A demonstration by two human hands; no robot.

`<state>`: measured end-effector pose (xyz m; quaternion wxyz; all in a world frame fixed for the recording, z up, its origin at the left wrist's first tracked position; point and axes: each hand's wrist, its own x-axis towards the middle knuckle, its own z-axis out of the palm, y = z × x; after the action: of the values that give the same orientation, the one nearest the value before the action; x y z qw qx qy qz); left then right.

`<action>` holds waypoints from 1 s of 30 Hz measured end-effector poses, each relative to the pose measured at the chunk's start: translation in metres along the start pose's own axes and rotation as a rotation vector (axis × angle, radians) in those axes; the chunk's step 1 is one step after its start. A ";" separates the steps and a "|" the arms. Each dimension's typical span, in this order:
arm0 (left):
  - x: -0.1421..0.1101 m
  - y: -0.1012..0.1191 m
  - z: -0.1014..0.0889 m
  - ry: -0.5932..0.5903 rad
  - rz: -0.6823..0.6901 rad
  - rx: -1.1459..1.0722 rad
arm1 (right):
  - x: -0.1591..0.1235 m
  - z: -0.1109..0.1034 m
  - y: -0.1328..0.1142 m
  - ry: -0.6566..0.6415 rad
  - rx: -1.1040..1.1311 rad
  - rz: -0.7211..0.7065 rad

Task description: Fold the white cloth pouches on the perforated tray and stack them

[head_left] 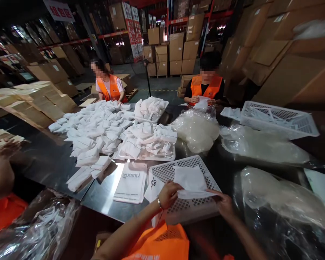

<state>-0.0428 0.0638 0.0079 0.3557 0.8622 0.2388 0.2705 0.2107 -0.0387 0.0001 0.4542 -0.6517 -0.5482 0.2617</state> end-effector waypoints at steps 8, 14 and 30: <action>0.004 0.002 0.031 0.357 -0.472 -0.168 | 0.009 0.025 -0.012 0.220 -0.195 0.110; 0.016 0.000 0.032 0.319 -0.650 0.143 | 0.016 0.032 -0.016 0.313 -0.358 0.144; 0.035 0.006 0.012 0.068 -0.821 0.445 | 0.028 0.042 0.007 0.244 -0.662 0.171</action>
<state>-0.0080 0.0750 0.0155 0.2318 0.7423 0.6239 0.0775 0.1861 0.0013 -0.0202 0.2569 -0.8333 -0.4887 0.0274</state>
